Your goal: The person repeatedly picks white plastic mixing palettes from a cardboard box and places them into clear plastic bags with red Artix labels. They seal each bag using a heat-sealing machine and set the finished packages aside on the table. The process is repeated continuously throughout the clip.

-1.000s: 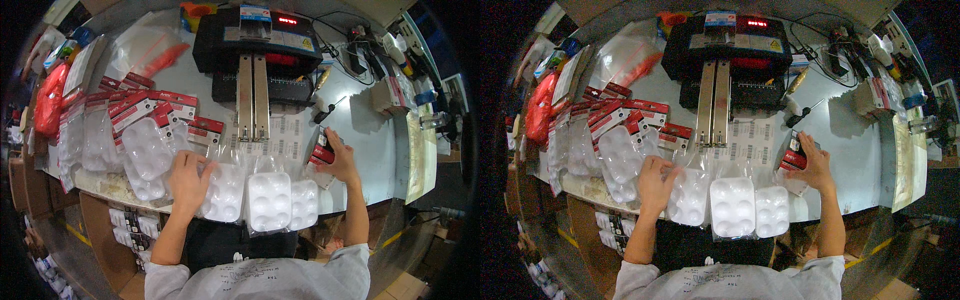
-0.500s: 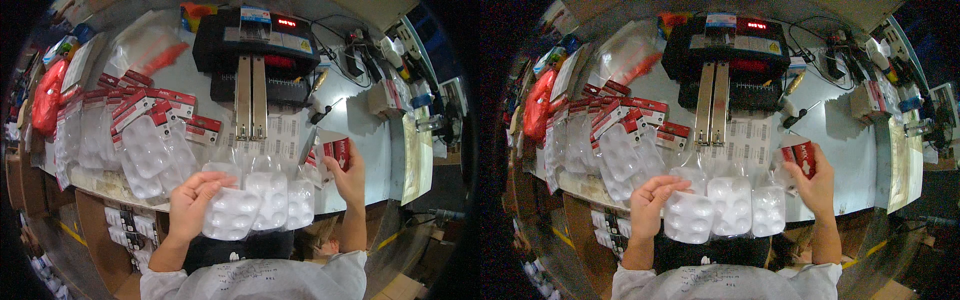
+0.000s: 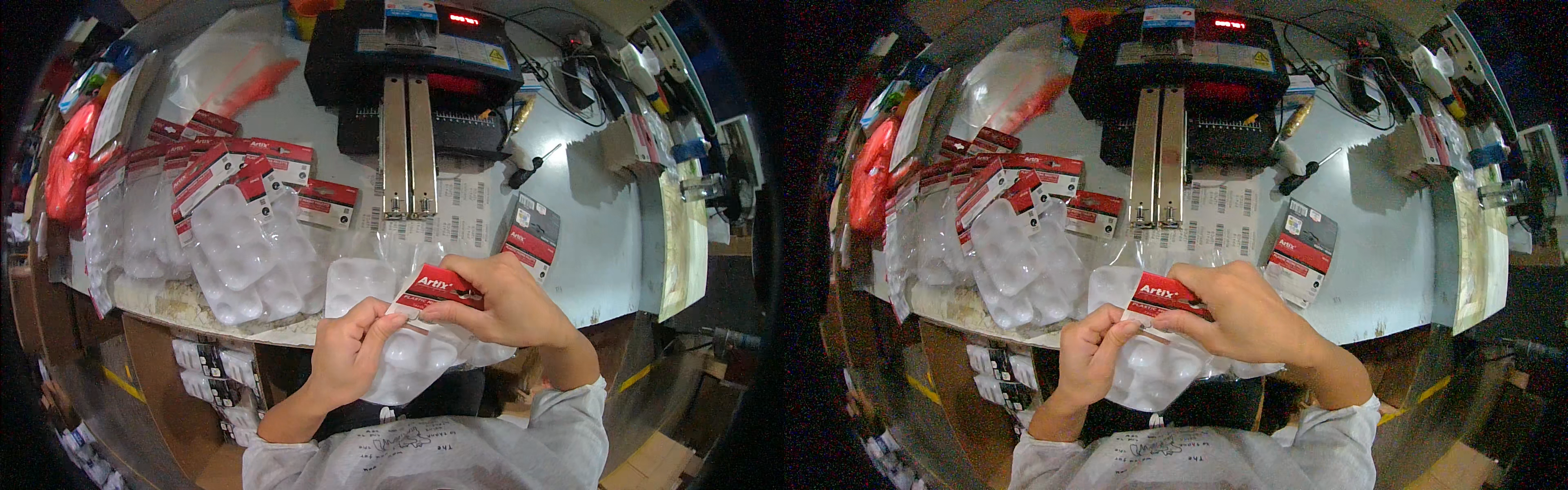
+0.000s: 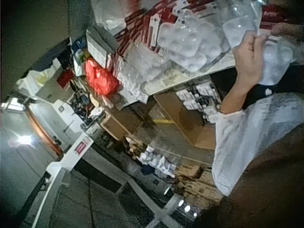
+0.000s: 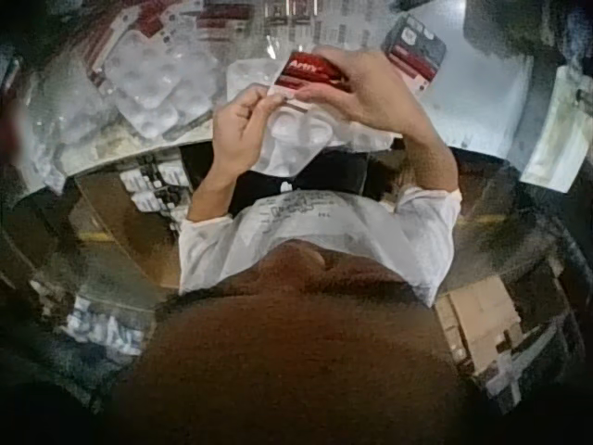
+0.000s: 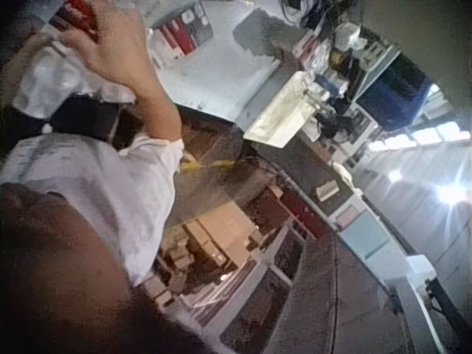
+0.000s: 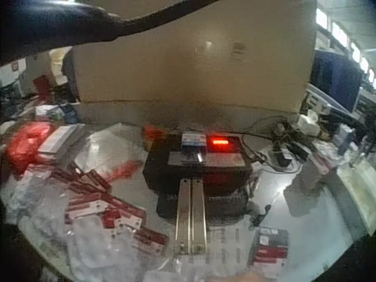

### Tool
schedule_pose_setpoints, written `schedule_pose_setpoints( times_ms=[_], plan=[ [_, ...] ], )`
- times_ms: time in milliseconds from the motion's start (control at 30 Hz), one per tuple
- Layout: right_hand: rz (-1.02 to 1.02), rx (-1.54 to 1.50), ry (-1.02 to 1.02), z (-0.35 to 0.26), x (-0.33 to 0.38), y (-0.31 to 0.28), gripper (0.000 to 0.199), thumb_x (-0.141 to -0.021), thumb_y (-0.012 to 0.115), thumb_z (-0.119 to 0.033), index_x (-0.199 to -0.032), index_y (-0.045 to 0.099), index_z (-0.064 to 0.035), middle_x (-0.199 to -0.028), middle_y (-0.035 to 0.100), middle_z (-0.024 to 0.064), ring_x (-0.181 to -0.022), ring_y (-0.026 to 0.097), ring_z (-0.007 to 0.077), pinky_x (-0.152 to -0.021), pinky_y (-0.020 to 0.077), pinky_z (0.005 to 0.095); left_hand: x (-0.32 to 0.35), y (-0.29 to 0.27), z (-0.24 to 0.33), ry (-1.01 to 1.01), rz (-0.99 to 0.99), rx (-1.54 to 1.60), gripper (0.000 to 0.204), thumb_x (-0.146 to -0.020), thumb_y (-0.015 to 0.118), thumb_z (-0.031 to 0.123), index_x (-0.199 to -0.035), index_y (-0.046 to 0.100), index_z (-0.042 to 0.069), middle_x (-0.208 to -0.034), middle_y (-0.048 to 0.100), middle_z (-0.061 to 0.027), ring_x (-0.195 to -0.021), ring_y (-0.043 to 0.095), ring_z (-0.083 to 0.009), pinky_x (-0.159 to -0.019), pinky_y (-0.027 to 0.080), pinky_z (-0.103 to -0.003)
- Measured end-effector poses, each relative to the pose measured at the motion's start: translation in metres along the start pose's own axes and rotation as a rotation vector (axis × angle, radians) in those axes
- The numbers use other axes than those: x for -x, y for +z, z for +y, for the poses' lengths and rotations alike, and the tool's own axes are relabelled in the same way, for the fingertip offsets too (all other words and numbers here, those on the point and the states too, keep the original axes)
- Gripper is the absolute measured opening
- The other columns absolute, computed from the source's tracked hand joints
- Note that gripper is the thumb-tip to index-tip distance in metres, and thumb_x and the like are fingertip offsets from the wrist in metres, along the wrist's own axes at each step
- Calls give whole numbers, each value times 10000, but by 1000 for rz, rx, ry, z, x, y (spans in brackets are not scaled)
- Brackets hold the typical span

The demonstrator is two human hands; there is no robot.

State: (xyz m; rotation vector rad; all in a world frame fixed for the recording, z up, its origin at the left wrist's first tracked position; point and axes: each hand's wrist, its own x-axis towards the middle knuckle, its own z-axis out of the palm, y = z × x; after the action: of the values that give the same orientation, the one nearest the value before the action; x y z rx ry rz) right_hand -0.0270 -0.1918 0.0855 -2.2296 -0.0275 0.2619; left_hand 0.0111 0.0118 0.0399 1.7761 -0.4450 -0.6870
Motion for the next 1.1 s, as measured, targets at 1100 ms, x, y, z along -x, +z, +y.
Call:
schedule_pose_setpoints(
  times_ms=[1100],
  plan=[
    [230, -970, 495, 82, -39, 31, 187, -901, 525, -130, -909, 550, 56, -791, 617, 121, -642, 637, 183, -587, 534, 273, -89, -3, -56, -113, 290, -142, 316, -922, 459, 242, -783, 558, -24, -685, 593, -143, -620, 542, -220, -612, 414, -315]
  ],
)
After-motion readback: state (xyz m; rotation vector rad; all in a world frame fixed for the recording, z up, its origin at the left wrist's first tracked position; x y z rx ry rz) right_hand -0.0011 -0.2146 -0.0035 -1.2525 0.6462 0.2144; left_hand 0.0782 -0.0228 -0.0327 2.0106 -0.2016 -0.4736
